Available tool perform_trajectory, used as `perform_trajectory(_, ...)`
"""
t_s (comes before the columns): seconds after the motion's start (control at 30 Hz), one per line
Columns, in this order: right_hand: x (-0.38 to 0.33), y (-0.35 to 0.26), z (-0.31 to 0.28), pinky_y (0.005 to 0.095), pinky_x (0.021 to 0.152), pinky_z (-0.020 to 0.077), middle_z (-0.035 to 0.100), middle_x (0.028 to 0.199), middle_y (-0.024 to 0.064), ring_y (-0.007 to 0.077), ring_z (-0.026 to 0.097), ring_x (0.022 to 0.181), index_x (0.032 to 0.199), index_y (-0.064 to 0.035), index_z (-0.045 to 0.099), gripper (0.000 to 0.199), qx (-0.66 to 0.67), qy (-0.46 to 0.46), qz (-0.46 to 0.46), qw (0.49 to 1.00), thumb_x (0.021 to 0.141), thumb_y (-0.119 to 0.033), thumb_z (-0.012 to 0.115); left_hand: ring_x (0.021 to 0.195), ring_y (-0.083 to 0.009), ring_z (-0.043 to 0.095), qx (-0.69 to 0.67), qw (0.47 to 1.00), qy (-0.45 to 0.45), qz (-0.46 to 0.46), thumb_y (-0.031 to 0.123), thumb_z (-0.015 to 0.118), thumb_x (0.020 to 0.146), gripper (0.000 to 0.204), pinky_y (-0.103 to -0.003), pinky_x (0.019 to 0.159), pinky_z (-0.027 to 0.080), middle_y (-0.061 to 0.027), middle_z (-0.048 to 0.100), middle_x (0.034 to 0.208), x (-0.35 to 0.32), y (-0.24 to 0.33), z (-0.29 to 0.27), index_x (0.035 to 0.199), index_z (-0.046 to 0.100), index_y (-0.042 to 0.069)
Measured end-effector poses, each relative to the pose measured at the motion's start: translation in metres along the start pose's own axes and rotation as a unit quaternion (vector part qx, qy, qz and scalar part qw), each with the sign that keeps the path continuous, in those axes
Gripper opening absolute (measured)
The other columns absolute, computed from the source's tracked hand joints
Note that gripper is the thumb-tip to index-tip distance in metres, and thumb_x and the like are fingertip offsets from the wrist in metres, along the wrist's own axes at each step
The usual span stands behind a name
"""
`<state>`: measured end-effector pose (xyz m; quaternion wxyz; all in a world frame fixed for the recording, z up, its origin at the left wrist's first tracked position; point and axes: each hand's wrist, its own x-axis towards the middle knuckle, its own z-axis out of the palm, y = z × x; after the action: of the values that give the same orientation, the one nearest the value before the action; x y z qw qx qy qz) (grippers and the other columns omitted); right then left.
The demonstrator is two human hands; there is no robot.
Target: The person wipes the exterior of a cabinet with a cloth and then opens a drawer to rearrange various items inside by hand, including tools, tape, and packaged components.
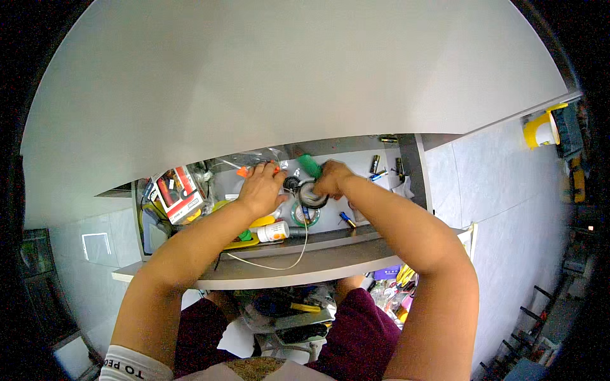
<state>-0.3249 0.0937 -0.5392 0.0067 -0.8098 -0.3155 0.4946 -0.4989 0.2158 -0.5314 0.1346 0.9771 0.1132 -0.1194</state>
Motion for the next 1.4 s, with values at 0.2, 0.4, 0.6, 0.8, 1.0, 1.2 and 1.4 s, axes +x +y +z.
perform_trajectory(0.2,-0.026,-0.027,0.047,0.0356,0.082,0.0521,0.064,0.104,0.0195,0.0298,0.064,0.097,0.104,0.0029,0.058,0.064,0.007,0.059,0.034,0.998,0.058,-0.034,0.084,0.111,-0.0303,0.046,0.002,0.998,0.062,0.009,0.027,0.074,0.071,0.047,-0.05,0.096,0.034,-0.011,0.051,0.112,0.002,0.003,0.013,0.114,0.061,0.016)
perform_trajectory(0.4,-0.032,-0.04,0.06,0.0377,0.089,0.0493,0.055,0.117,0.0227,0.0335,0.059,0.106,0.12,0.001,0.04,0.089,0.019,0.075,0.064,0.995,0.057,-0.044,0.084,0.102,-0.0268,0.053,0.064,0.991,0.092,0.07,0.021,0.062,0.075,0.031,-0.041,0.087,0.044,-0.0099,0.058,0.103,0.004,-0.005,0.023,0.103,0.063,0.007)
perform_trajectory(0.6,-0.03,-0.049,0.065,0.0396,0.087,0.0504,0.055,0.116,0.0243,0.0356,0.06,0.103,0.122,0.001,0.04,0.071,-0.033,0.11,0.024,0.993,0.066,-0.028,0.074,0.096,-0.0278,0.057,0.057,0.996,0.035,0.062,0.02,0.066,0.07,0.031,-0.037,0.079,0.051,-0.0121,0.061,0.097,-0.004,-0.014,0.006,0.096,0.063,0.002)
perform_trajectory(0.8,-0.025,-0.032,0.045,0.0396,0.082,0.0522,0.06,0.111,0.0186,0.0335,0.062,0.1,0.113,-0.0054,0.055,0.05,-0.068,0.126,0.01,0.99,0.069,-0.021,0.072,0.101,-0.0319,0.056,-0.014,1.0,-0.014,0.021,0.029,0.072,0.071,0.042,-0.039,0.084,0.049,-0.0159,0.061,0.102,-0.014,-0.022,-0.004,0.102,0.062,0.001)
perform_trajectory(1.0,-0.021,-0.034,0.057,0.0386,0.081,0.0529,0.061,0.109,0.0184,0.0331,0.063,0.098,0.108,-0.0044,0.059,0.038,-0.129,0.174,-0.024,0.976,0.073,-0.016,0.068,0.107,-0.034,0.045,-0.036,0.994,0.066,-0.083,0.026,0.076,0.068,0.047,-0.041,0.091,0.044,-0.0146,0.048,0.112,-0.024,-0.023,-0.003,0.107,0.063,0.005)
perform_trajectory(1.2,-0.03,-0.01,0.018,0.0403,0.084,0.0515,0.064,0.105,0.0212,0.0308,0.064,0.097,0.107,-0.0025,0.061,0.045,-0.175,0.047,-0.037,0.983,0.067,-0.021,0.073,0.105,-0.0381,0.054,-0.056,0.993,0.018,-0.098,0.019,0.073,0.071,0.047,-0.044,0.085,0.049,-0.0157,0.042,0.126,-0.023,-0.033,0.003,0.114,0.058,0.007)
perform_trajectory(1.4,-0.165,-0.025,-0.051,0.0343,0.073,0.0498,0.065,0.087,0.0188,0.0273,0.064,0.081,0.098,0.0013,0.059,0.046,0.034,0.054,-0.137,0.989,0.058,-0.015,0.073,0.083,-0.0301,0.063,-0.005,0.995,0.096,0.037,0.006,0.061,0.072,0.016,-0.039,0.072,0.053,-0.0114,0.053,0.104,-0.04,-0.051,-0.008,0.087,0.063,0.008)
